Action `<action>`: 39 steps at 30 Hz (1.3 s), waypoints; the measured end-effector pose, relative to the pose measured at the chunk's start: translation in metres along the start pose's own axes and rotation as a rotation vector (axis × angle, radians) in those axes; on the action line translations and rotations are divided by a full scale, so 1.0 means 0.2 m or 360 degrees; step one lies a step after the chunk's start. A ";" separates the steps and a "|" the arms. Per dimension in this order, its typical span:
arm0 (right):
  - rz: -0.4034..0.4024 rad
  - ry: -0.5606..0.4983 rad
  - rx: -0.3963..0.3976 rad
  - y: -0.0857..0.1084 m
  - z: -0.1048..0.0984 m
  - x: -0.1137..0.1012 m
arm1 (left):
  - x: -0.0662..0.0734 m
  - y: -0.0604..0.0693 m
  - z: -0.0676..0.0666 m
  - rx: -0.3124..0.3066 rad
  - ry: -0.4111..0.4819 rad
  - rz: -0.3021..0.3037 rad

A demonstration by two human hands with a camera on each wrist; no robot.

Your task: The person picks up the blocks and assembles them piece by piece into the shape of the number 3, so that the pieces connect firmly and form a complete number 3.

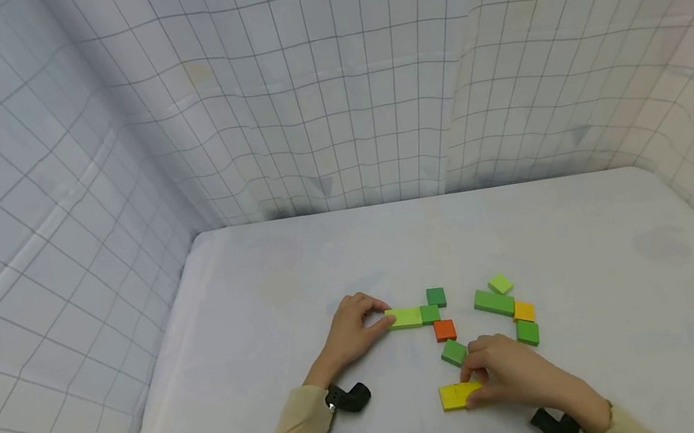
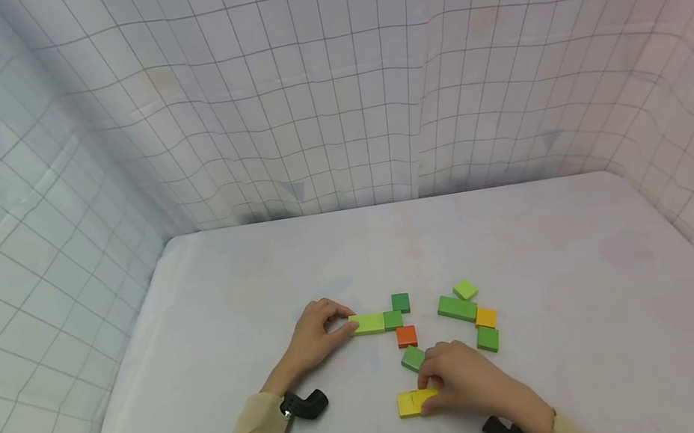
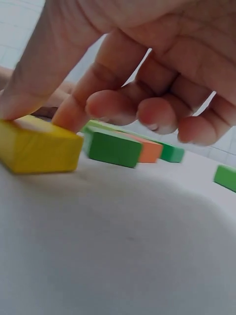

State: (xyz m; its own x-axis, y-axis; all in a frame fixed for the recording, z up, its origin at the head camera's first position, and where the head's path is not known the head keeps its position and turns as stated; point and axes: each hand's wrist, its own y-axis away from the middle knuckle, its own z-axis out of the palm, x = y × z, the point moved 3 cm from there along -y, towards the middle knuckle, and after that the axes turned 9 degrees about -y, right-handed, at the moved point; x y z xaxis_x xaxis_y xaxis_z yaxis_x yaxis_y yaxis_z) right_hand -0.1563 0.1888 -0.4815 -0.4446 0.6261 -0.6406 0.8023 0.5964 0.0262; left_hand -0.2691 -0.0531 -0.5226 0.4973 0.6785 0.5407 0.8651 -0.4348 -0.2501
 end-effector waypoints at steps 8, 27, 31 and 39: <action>-0.0063 0.0142 0.0097 0.00 0.02 -0.03 | 0.01 0.00 0.00 -0.0010 0.0004 0.0012; -0.0197 0.0364 0.0105 -0.11 0.05 -0.10 | -0.01 0.00 0.01 0.0017 -0.0013 0.0035; -0.0196 0.0385 0.0118 -0.12 0.04 -0.10 | -0.01 0.00 0.02 0.0004 -0.0011 0.0044; -0.0170 0.0363 0.0107 -0.13 0.03 -0.08 | 0.00 0.01 0.01 0.0028 -0.0013 0.0059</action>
State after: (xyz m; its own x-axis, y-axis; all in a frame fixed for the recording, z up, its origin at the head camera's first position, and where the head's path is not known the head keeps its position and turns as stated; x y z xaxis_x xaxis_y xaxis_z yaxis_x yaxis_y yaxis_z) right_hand -0.1668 0.1602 -0.4763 -0.6004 0.6628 -0.4474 0.7671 0.6354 -0.0881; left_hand -0.2684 -0.0534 -0.5244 0.5293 0.6669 0.5245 0.8472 -0.4491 -0.2839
